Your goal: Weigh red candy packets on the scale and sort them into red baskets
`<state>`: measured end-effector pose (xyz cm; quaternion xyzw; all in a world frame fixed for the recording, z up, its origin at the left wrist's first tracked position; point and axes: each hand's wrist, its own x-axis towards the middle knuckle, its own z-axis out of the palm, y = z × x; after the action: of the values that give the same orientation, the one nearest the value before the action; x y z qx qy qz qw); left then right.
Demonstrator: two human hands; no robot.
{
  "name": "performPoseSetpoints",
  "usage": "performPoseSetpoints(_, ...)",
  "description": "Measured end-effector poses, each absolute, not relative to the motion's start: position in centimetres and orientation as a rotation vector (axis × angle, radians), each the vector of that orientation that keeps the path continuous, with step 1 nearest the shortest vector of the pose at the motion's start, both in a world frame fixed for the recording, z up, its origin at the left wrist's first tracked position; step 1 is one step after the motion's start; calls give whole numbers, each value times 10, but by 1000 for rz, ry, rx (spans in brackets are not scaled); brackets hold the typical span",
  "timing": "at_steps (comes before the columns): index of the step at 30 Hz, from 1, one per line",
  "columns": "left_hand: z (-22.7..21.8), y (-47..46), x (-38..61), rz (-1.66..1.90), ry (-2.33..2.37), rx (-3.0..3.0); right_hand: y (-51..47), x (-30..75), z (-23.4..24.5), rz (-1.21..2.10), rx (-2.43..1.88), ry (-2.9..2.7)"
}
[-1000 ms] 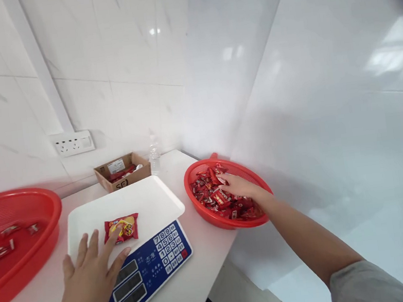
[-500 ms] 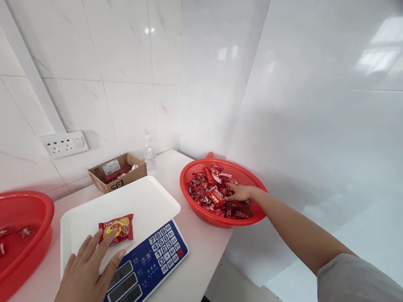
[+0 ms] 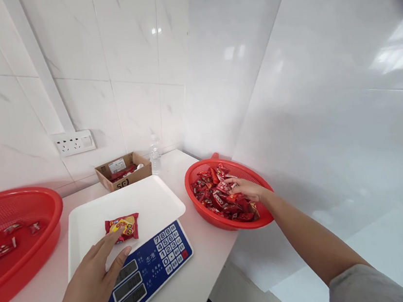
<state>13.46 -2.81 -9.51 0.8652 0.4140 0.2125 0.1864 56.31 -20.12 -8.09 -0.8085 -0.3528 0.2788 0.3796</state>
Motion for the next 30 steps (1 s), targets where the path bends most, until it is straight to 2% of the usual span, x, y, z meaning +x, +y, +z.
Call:
performPoseSetpoints(5,-98,-27,133,583,1168,2425,-187,549,-66,752,-2180,-1136)
performPoseSetpoints(11,-99,-29,134,597,1155,2445,-156,513,-79,805,-2368,-1445)
performPoseSetpoints(16,-97,-29,134,622,1119,2508,-149,505,-87,680,-2486,-1489)
performPoseSetpoints(23,-114,-25,136,518,881,2802,-156,523,-84,459,-2377,-1374)
performPoseSetpoints(30,-107,-29,139,363,1167,2911,-155,507,-49,213,-2234,-1181)
